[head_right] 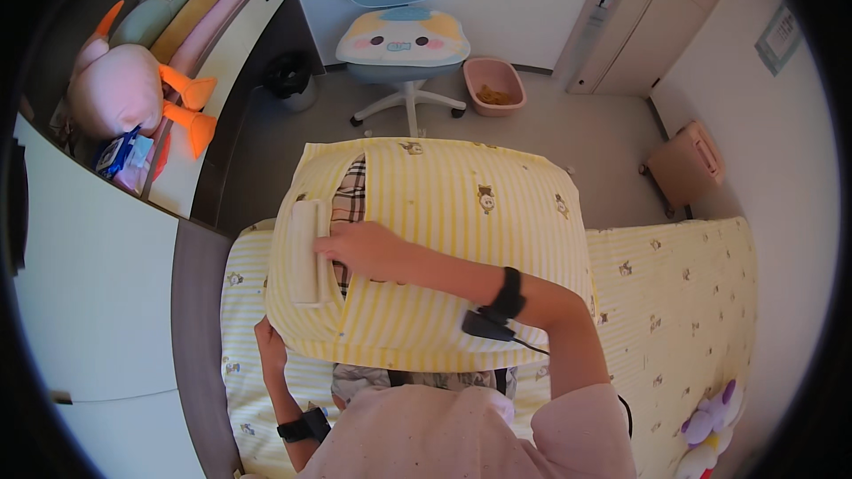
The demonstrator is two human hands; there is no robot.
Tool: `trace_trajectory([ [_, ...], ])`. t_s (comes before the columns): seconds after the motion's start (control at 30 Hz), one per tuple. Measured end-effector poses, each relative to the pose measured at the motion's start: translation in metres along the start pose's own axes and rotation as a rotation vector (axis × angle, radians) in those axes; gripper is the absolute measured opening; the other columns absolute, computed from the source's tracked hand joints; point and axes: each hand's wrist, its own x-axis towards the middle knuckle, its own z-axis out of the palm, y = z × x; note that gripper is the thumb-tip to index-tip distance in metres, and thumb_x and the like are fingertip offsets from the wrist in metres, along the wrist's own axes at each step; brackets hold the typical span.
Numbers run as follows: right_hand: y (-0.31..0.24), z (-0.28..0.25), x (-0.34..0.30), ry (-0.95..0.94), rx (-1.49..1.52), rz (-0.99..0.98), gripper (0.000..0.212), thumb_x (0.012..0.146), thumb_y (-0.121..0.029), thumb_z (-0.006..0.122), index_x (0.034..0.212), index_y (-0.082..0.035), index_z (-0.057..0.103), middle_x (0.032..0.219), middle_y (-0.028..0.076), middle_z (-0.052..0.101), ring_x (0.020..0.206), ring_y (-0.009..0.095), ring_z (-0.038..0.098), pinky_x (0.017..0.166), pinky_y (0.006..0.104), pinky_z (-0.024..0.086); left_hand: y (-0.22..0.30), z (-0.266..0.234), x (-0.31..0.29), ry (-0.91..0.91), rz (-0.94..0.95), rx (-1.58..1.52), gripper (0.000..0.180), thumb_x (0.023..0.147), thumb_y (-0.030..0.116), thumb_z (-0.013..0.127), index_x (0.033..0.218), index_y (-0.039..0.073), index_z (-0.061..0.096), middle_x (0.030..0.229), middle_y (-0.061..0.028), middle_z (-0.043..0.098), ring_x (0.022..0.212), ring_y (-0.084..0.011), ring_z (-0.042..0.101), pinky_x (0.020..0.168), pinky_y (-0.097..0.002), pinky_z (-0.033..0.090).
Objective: Use a lint roller to remove lint or hair from a pillow.
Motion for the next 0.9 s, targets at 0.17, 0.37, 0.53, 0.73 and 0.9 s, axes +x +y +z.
trace_trajectory([
  [0.17, -0.013, 0.034, 0.065, -0.074, -0.073, -0.077, 0.012, 0.083, -0.022, 0.049, 0.088, -0.013, 0.056, 0.073, 0.012, 0.053, 0.065, 0.03, 0.057, 0.056, 0.0381, 0.046, -0.002, 0.003, 0.001, 0.016, 0.026, 0.06, 0.021, 0.078, -0.004, 0.032, 0.087, -0.009, 0.051, 0.062, -0.013, 0.051, 0.061, -0.0116, 0.04, 0.057, -0.0268, 0.038],
  [0.37, -0.012, 0.032, 0.089, -0.24, -0.141, -0.206, 0.015, 0.084, -0.024, 0.046, 0.082, -0.011, 0.054, 0.071, 0.012, 0.053, 0.067, 0.031, 0.058, 0.056, 0.04, 0.045, -0.001, 0.001, -0.001, 0.037, -0.035, 0.021, 0.02, 0.077, -0.003, 0.032, 0.084, -0.009, 0.05, 0.063, -0.0145, 0.052, 0.062, -0.0116, 0.04, 0.058, -0.0277, 0.039],
  [0.53, -0.005, -0.015, 0.034, -0.15, -0.136, -0.085, 0.02, 0.085, -0.028, 0.047, 0.094, -0.015, 0.06, 0.078, 0.009, 0.055, 0.074, 0.026, 0.056, 0.061, 0.0369, 0.045, -0.028, 0.002, -0.005, 0.049, 0.009, 0.029, 0.021, 0.082, 0.0, 0.034, 0.087, -0.006, 0.053, 0.064, -0.0006, 0.05, 0.058, -0.0075, 0.04, 0.053, -0.0228, 0.036],
  [0.73, 0.053, -0.069, -0.107, 0.006, -0.043, 0.145, 0.024, 0.082, -0.024, 0.053, 0.103, -0.017, 0.06, 0.076, 0.005, 0.053, 0.066, 0.026, 0.054, 0.058, 0.0345, 0.044, -0.046, 0.007, -0.007, 0.004, -0.123, -0.035, 0.023, 0.076, 0.0, 0.033, 0.085, -0.006, 0.053, 0.058, -0.0025, 0.043, 0.053, -0.0082, 0.034, 0.047, -0.026, 0.03],
  [0.9, 0.059, -0.083, -0.242, 0.367, -0.181, 0.299, 0.026, 0.07, -0.002, 0.059, 0.094, -0.012, 0.063, 0.064, 0.007, 0.049, 0.056, 0.025, 0.05, 0.05, 0.0325, 0.04, -0.076, 0.01, -0.004, -0.011, -0.16, -0.206, 0.023, 0.08, 0.003, 0.037, 0.088, -0.004, 0.057, 0.067, 0.0033, 0.051, 0.058, -0.0051, 0.04, 0.051, -0.0223, 0.034],
])
